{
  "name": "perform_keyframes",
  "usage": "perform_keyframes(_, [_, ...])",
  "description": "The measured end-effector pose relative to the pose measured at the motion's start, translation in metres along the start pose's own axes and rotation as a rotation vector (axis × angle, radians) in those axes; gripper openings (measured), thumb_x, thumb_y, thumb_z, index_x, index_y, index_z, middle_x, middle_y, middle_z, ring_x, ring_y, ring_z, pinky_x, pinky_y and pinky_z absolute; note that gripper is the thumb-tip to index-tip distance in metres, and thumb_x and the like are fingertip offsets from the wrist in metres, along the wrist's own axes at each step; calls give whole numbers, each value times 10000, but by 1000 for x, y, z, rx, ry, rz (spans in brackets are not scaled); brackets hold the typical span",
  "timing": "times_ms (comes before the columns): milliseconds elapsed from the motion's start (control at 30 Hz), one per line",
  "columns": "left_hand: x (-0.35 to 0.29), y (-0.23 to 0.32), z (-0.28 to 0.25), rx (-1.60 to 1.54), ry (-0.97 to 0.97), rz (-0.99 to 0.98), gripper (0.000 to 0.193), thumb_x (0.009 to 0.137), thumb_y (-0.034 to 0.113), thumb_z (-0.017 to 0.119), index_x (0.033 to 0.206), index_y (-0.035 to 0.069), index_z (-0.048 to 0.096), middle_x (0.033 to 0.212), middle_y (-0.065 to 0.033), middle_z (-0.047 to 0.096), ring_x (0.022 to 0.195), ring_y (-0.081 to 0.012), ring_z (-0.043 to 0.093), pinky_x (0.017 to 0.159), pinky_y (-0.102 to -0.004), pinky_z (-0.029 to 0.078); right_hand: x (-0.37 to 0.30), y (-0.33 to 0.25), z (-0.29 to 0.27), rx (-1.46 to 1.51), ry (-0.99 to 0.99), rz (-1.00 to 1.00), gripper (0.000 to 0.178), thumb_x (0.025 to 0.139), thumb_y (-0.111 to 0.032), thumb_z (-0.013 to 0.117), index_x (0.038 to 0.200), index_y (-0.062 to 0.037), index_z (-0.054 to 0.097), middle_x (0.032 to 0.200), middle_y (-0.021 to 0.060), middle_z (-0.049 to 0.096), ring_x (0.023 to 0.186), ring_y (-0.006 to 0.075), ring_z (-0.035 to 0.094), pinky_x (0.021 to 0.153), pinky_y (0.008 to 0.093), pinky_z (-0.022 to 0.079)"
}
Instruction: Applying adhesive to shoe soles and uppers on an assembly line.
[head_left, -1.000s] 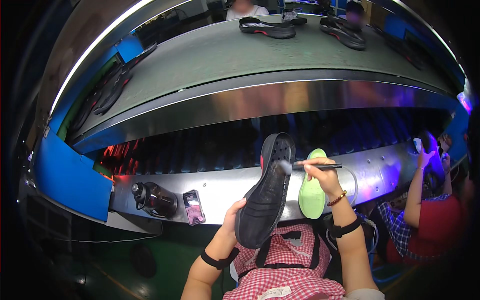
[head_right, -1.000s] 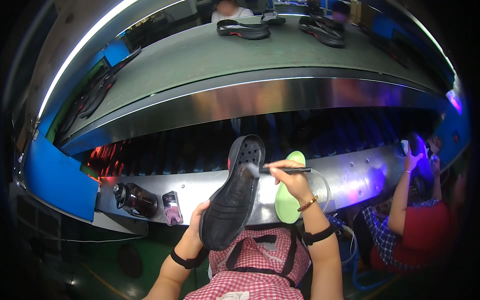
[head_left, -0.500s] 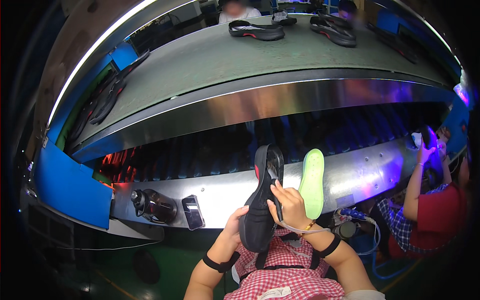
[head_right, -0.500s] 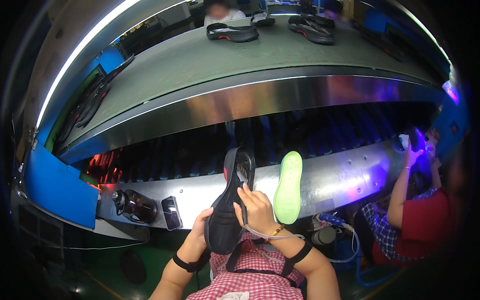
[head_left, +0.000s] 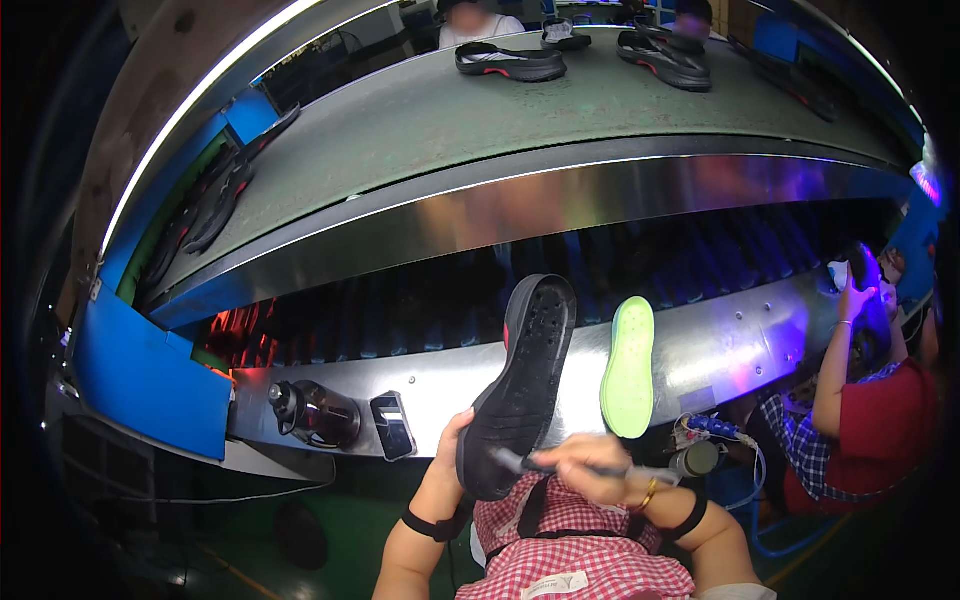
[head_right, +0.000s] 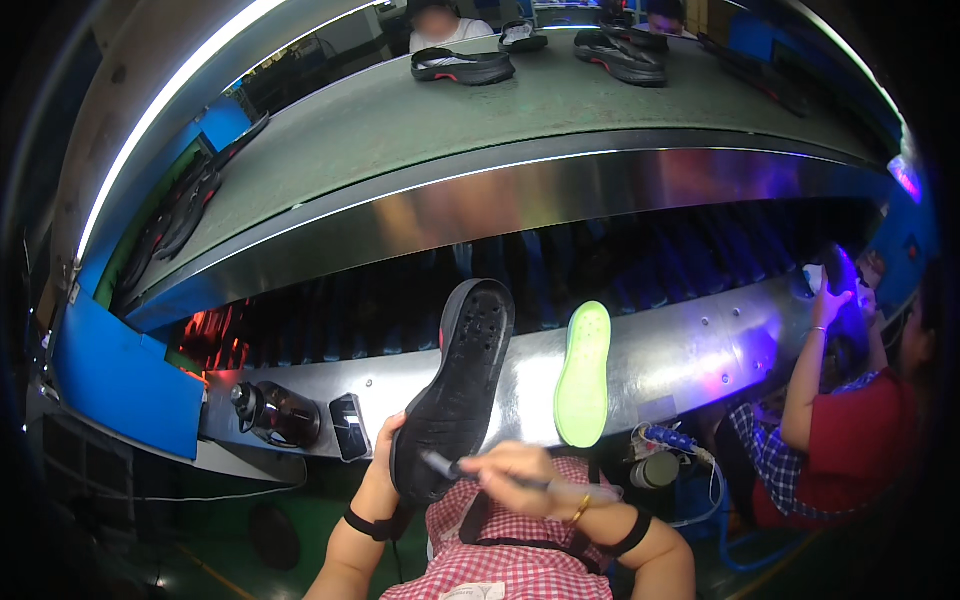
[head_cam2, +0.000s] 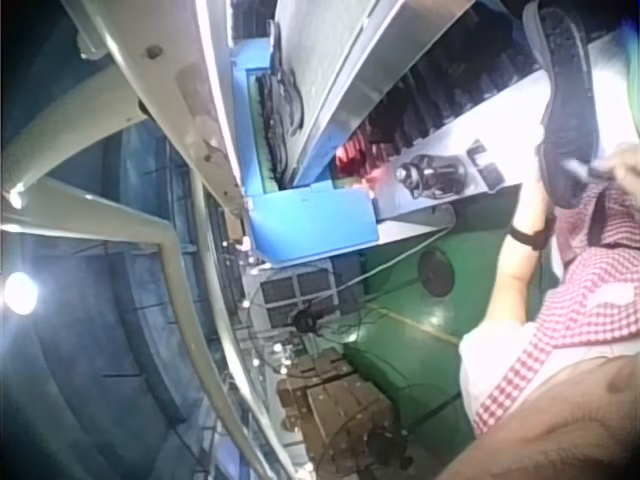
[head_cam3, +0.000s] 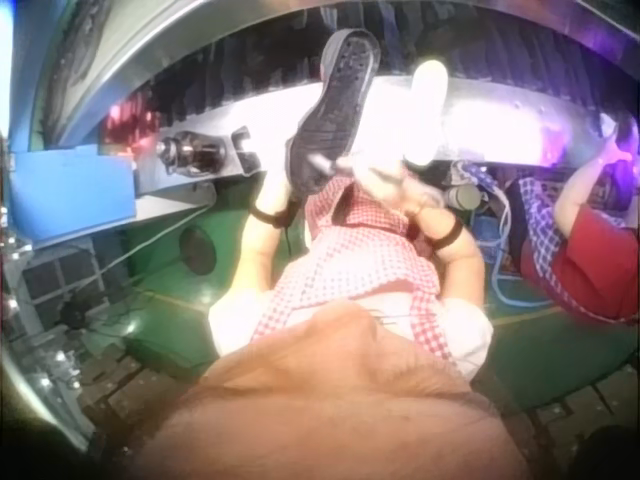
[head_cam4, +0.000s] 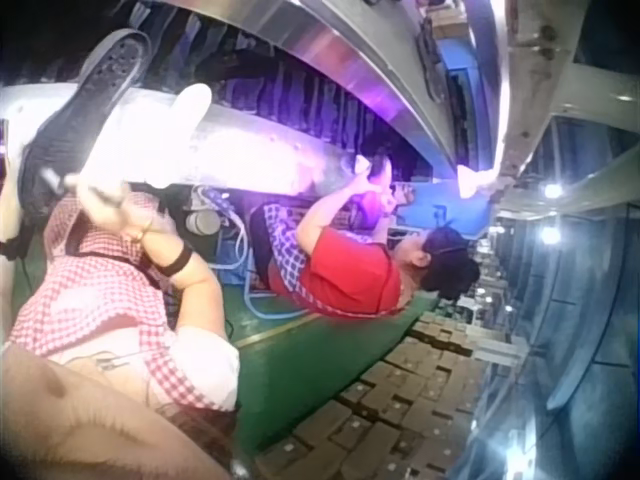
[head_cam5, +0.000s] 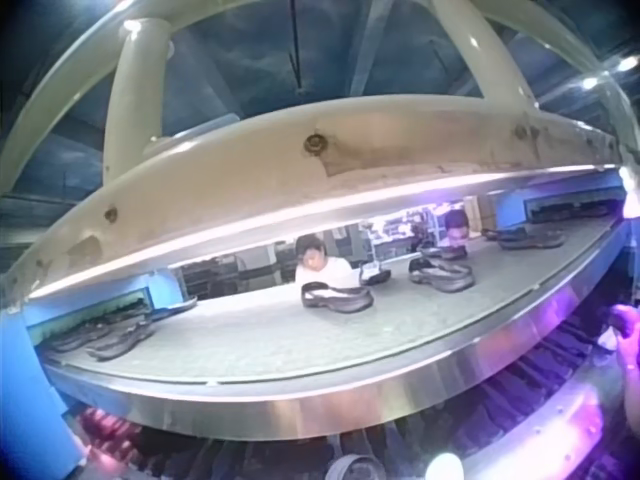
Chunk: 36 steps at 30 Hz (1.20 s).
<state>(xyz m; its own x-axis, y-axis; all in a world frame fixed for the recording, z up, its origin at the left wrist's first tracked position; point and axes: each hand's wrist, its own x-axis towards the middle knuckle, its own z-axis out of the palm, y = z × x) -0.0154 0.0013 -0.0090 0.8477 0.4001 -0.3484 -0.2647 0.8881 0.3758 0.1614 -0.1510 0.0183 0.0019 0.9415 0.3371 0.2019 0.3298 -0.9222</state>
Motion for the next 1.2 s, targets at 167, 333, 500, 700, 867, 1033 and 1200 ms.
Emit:
perform_keyframes(167, [7, -11, -9, -27, -110, -63, 581, 847, 364, 432, 1292, -8, 389, 1214, -225, 511, 1050, -337, 557, 920, -434, 451, 33, 1, -34, -493, 432, -217, 194, 723, -1, 541, 883, 27, 647, 805, 153, 654, 672, 257, 611, 644, 327, 483])
perform_keyframes(333, [12, -10, -19, -128, -188, -46, 512, 861, 305, 465, 1235, -43, 438, 1163, -210, 552, 1011, -296, 589, 905, -412, 467, 9, 6, 8, -409, 113, -293, 181, 688, 6, 552, 849, 32, 631, 847, 151, 654, 679, 265, 612, 638, 325, 488])
perform_keyframes(500, [-28, 12, 11, 95, -102, -71, 597, 796, 242, 587, 1290, -28, 386, 1206, -193, 527, 1031, -264, 578, 924, -359, 451, -12, -11, -19, 546, -74, 130, 292, 767, -141, 523, 909, 93, 625, 865, 199, 652, 751, 282, 620, 707, 344, 489])
perform_keyframes(700, [-43, 70, 118, 331, -263, 443, 609, 827, 315, 467, 1291, -68, 377, 1282, -194, 466, 1147, -272, 502, 991, -376, 387, -25, 1, -49, 1087, 507, -71, 313, 740, -196, 472, 778, 89, 596, 786, 246, 629, 768, 369, 608, 757, 429, 483])
perform_keyframes(867, [28, 185, 160, 30, -636, 614, 715, 852, 556, 336, 1314, 13, 383, 1340, -220, 382, 1217, -411, 378, 974, -621, 282, -29, 19, -50, 1085, 641, 108, 314, 722, -203, 475, 784, 80, 596, 806, 251, 629, 776, 356, 618, 807, 453, 478])
perform_keyframes(1033, [50, 260, 171, -454, -233, 879, 833, 853, 613, 285, 1419, 38, 80, 1463, -117, 184, 1341, -291, 219, 1073, -520, 172, -27, 35, -55, 1052, 612, 134, 358, 758, -230, 472, 895, 72, 604, 926, 253, 625, 871, 358, 605, 816, 432, 472])
perform_keyframes(1200, [71, 241, 224, 703, 52, 772, 739, 842, 438, 530, 1373, 6, 249, 1383, -155, 341, 1261, -279, 370, 1034, -400, 300, -45, 68, -81, 1030, 733, 188, 349, 812, -204, 481, 1001, 75, 573, 975, 244, 610, 847, 318, 603, 735, 390, 496])
